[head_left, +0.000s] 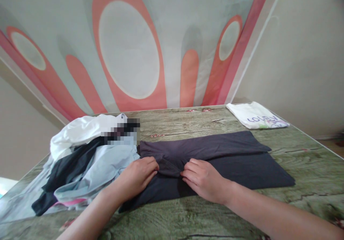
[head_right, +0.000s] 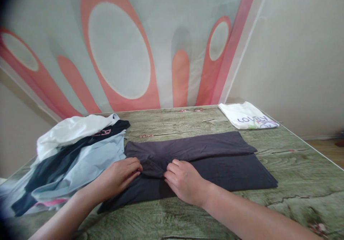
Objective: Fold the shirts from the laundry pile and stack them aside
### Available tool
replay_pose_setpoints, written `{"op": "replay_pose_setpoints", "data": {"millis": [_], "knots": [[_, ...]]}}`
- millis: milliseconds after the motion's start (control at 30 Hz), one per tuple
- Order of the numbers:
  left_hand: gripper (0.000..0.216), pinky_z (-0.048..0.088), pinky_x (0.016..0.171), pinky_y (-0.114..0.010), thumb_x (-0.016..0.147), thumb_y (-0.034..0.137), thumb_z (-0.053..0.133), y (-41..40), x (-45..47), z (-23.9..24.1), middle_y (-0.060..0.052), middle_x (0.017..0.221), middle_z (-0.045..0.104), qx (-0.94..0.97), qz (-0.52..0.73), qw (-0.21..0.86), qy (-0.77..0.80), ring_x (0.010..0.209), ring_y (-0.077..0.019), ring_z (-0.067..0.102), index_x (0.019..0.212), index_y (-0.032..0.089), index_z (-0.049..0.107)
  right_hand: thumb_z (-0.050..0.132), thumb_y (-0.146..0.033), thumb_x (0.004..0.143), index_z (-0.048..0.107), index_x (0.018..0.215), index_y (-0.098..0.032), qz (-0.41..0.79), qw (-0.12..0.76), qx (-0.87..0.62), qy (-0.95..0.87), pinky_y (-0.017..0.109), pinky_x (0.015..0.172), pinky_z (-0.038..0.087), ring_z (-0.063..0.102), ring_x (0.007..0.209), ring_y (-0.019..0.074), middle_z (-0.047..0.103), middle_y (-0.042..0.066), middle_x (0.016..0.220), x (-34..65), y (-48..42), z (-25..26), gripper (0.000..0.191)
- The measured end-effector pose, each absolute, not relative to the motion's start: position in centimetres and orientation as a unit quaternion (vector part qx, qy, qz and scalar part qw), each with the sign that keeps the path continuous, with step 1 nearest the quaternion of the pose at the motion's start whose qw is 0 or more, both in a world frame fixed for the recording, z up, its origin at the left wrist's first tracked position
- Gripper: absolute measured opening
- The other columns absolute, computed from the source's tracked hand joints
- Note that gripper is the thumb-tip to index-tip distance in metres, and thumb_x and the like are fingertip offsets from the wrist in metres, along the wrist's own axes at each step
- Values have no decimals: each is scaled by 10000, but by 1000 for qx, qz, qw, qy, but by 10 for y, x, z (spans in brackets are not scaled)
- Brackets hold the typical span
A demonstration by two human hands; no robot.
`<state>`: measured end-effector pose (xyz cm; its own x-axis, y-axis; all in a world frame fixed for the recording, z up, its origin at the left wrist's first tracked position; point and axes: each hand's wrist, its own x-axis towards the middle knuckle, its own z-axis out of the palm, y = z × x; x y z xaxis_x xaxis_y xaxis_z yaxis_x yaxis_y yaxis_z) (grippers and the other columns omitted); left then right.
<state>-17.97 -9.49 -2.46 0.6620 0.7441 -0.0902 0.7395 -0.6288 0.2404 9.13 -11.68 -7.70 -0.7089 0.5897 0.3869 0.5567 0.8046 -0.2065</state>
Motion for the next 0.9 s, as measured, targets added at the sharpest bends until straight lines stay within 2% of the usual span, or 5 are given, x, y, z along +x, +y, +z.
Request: {"op": "replay_pose_setpoints", "data": {"millis": [167,333,533,700,900], "knots": [[216,416,745,-256,934,134,394,-93,-186,-18,-26,904,600,911,13,117,395,840,-168,579,967,218,590,491,-166,935,644,923,-174,20,232,-301,-925,306,687,391,481,749,173,571,43,764,92,-116,-80,154],[230,410,699,-244,895,90,411,-98,-180,-18,-18,852,607,910,-22,114,397,790,-160,580,886,217,602,562,-259,913,623,936,-167,36,209,-314,-925,314,690,398,489,806,193,583,57,829,92,-117,-76,112],[189,412,680,-235,872,106,448,-98,-180,-22,-18,828,601,900,-13,141,412,774,-159,588,863,211,605,530,-194,924,618,901,-170,37,211,-323,-922,303,694,402,492,801,185,582,48,828,90,-116,-77,94],[174,416,691,-239,927,208,452,-98,-181,-21,-8,827,606,893,9,147,425,777,-160,593,861,222,613,488,-197,950,614,886,-159,30,208,-327,-921,307,694,405,494,790,184,580,51,810,89,-113,-82,146],[259,425,810,-317,961,350,422,-87,-180,-31,-41,884,615,842,96,92,522,887,-206,581,906,197,623,471,-203,957,616,911,-161,36,205,-324,-923,309,703,405,483,789,185,578,49,822,88,-115,-78,158]]}}
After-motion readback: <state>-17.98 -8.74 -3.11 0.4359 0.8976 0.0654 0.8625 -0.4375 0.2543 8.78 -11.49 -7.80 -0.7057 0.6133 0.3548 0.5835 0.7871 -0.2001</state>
